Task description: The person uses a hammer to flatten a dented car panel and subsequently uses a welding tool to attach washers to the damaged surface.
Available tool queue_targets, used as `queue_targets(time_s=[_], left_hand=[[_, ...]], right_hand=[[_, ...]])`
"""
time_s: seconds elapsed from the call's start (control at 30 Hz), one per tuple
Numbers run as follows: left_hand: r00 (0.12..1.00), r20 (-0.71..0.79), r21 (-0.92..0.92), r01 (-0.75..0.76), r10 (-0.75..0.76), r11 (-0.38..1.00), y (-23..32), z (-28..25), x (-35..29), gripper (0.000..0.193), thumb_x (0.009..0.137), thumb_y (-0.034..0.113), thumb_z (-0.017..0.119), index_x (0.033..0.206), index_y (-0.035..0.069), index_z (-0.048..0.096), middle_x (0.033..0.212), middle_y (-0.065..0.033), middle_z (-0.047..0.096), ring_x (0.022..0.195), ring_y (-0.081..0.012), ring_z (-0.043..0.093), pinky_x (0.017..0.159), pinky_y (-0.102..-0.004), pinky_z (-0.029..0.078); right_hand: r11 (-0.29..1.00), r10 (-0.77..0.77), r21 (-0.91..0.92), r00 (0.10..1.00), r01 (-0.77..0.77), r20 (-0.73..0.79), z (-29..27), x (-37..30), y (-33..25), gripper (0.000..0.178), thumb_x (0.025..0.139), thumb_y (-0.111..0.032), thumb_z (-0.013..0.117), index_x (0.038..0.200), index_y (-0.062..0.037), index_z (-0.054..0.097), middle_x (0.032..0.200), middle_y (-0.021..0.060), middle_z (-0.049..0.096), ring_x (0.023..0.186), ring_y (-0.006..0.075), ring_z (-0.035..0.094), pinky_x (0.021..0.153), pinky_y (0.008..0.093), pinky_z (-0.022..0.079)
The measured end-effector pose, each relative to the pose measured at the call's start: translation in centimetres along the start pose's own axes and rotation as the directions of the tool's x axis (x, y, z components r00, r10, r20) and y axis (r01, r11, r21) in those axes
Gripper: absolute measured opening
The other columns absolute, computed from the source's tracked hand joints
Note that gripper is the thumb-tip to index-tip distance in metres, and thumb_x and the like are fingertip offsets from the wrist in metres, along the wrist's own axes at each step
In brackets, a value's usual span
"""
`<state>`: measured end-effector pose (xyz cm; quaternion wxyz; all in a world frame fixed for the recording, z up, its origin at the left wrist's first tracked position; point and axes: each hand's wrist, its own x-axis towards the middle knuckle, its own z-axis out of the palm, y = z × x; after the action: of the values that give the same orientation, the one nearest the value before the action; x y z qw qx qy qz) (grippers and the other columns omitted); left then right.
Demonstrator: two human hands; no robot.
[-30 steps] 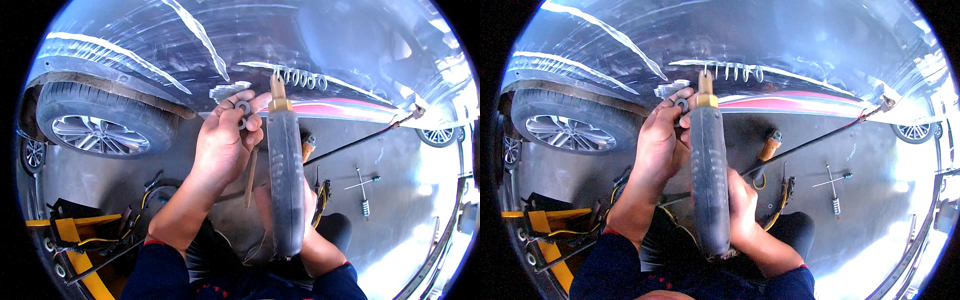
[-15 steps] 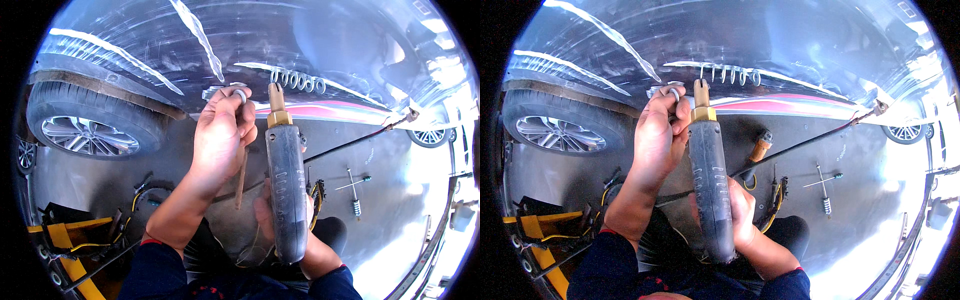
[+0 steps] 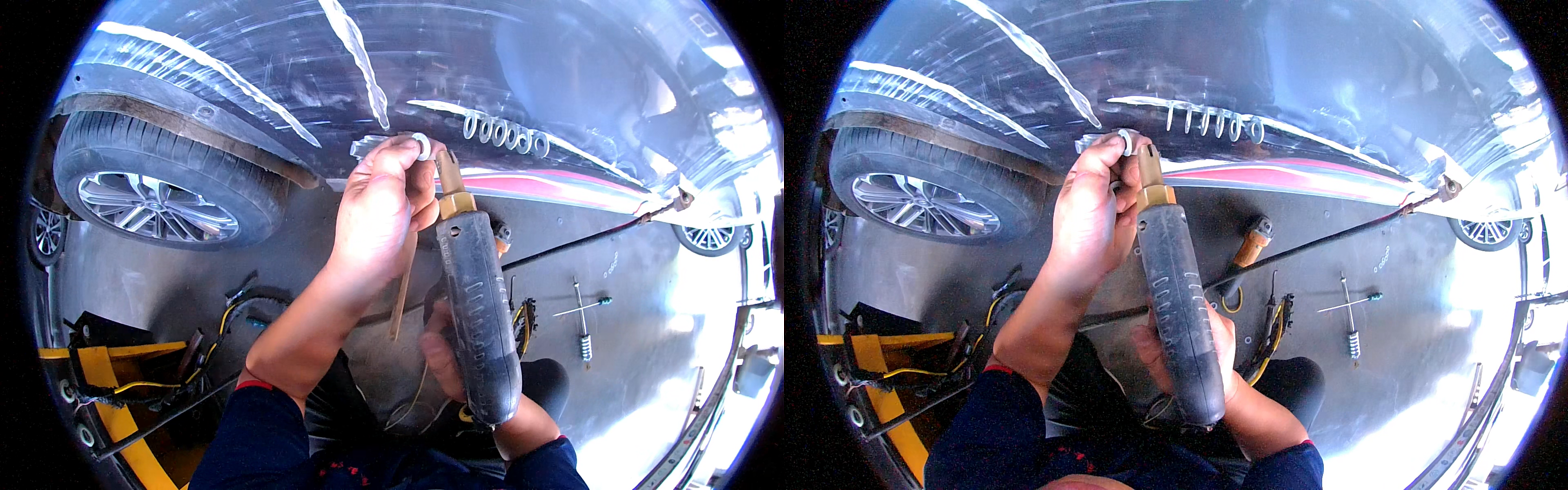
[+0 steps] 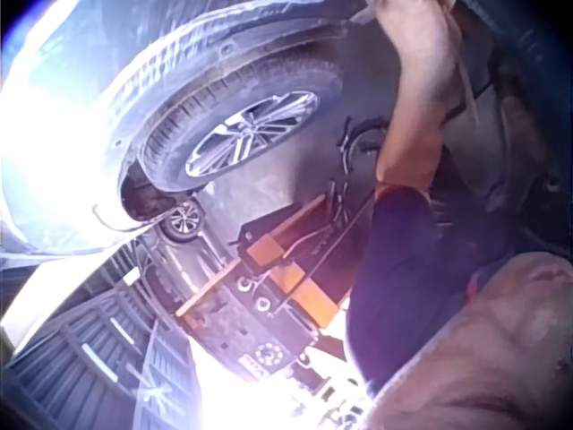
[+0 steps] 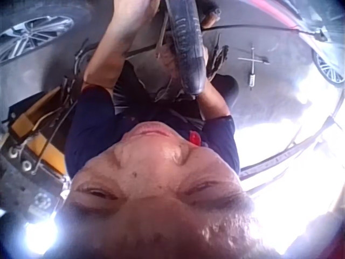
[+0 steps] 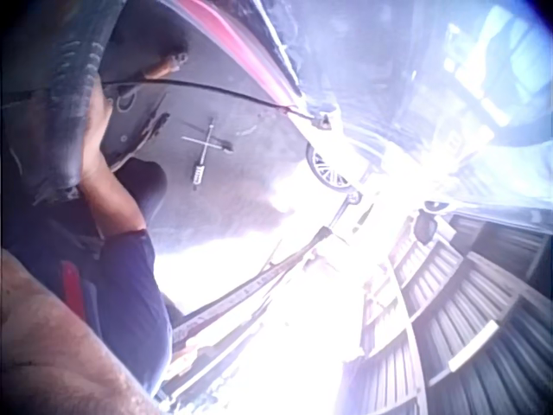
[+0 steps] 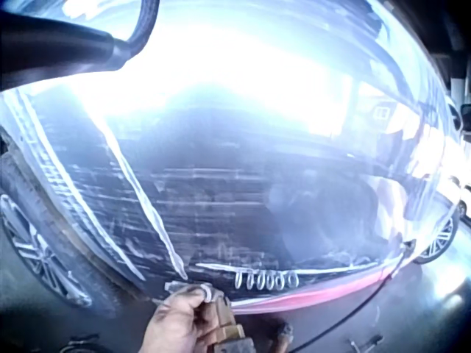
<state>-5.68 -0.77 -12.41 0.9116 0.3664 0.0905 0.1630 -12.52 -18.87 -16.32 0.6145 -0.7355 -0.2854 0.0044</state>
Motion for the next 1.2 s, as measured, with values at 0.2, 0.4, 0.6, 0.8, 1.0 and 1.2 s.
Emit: queue_targets(time_s=[0.2, 0.4, 0.6, 0.8, 1.0, 1.2], left_hand=[[0.997, 0.061, 0.034, 0.044, -0.046, 0.998, 0.0, -1.2, 0.1, 0.027, 0.101, 0.026, 0.054, 0.104, 0.003, 0.068, 0.073, 0.0025, 0.053, 0.059, -0.0067, 0.043, 0.056, -0.0247, 0.037], [0.999, -0.014, 0.054, 0.044, -0.043, 0.998, -0.1, -0.4, 0.2, 0.028, 0.101, 0.027, 0.054, 0.102, 0.003, 0.067, 0.073, 0.0014, 0.053, 0.061, -0.0072, 0.044, 0.056, -0.0253, 0.037], [0.998, 0.017, -0.011, 0.062, -0.062, 0.998, -0.2, -0.8, 0.7, 0.024, 0.100, 0.020, 0.051, 0.096, 0.002, 0.067, 0.063, 0.0029, 0.049, 0.051, -0.0055, 0.038, 0.047, -0.0247, 0.031], [1.000, -0.008, 0.140, -0.013, 0.014, 0.990, 0.0, -0.7, 0.8, 0.023, 0.099, 0.024, 0.052, 0.096, 0.005, 0.066, 0.071, 0.0002, 0.056, 0.053, -0.0064, 0.040, 0.048, -0.0241, 0.031], [0.999, 0.049, 0.195, -0.028, 0.018, 0.980, -0.3, -1.6, 1.0, 0.028, 0.100, 0.029, 0.051, 0.093, 0.006, 0.066, 0.078, -0.0007, 0.061, 0.056, -0.0059, 0.042, 0.051, -0.0222, 0.032], [0.980, 0.196, 0.315, -0.029, -0.035, 0.949, 0.3, -0.6, 0.6, 0.040, 0.102, 0.032, 0.043, 0.101, 0.003, 0.070, 0.081, -0.0037, 0.065, 0.056, -0.0066, 0.043, 0.050, -0.0223, 0.031]], right_hand=[[0.998, 0.047, 0.044, 0.997, -0.050, 0.063, -0.3, -0.2, -0.2, 0.027, 0.080, -0.007, 0.081, 0.102, -0.0043, 0.067, 0.082, 0.0031, 0.068, 0.069, 0.0145, 0.066, 0.066, 0.0299, 0.055], [0.991, 0.069, 0.112, 0.997, -0.073, 0.043, 0.2, -0.9, 0.5, 0.029, 0.080, -0.008, 0.082, 0.104, -0.0050, 0.066, 0.082, 0.0029, 0.068, 0.069, 0.0141, 0.066, 0.066, 0.0300, 0.055], [0.940, 0.241, 0.235, 0.969, -0.249, 0.062, 0.1, -1.4, 1.3, 0.030, 0.081, -0.009, 0.082, 0.105, -0.0047, 0.066, 0.081, 0.0028, 0.069, 0.067, 0.0144, 0.066, 0.065, 0.0288, 0.055], [0.999, -0.004, -0.040, 1.000, 0.005, 0.022, -0.4, -0.2, 0.4, 0.029, 0.081, -0.014, 0.083, 0.104, -0.0047, 0.067, 0.082, 0.0034, 0.071, 0.067, 0.0160, 0.069, 0.065, 0.0288, 0.056], [0.993, 0.114, 0.025, 0.989, -0.117, 0.092, -0.7, -0.4, 0.5, 0.032, 0.080, -0.015, 0.083, 0.108, -0.0053, 0.070, 0.081, 0.0052, 0.070, 0.069, 0.0191, 0.071, 0.066, 0.0300, 0.057], [0.949, 0.246, 0.195, 0.969, -0.247, 0.032, -0.6, -0.4, 0.5, 0.034, 0.078, -0.012, 0.083, 0.109, -0.0058, 0.071, 0.087, 0.0064, 0.071, 0.077, 0.0200, 0.071, 0.073, 0.0313, 0.057]])
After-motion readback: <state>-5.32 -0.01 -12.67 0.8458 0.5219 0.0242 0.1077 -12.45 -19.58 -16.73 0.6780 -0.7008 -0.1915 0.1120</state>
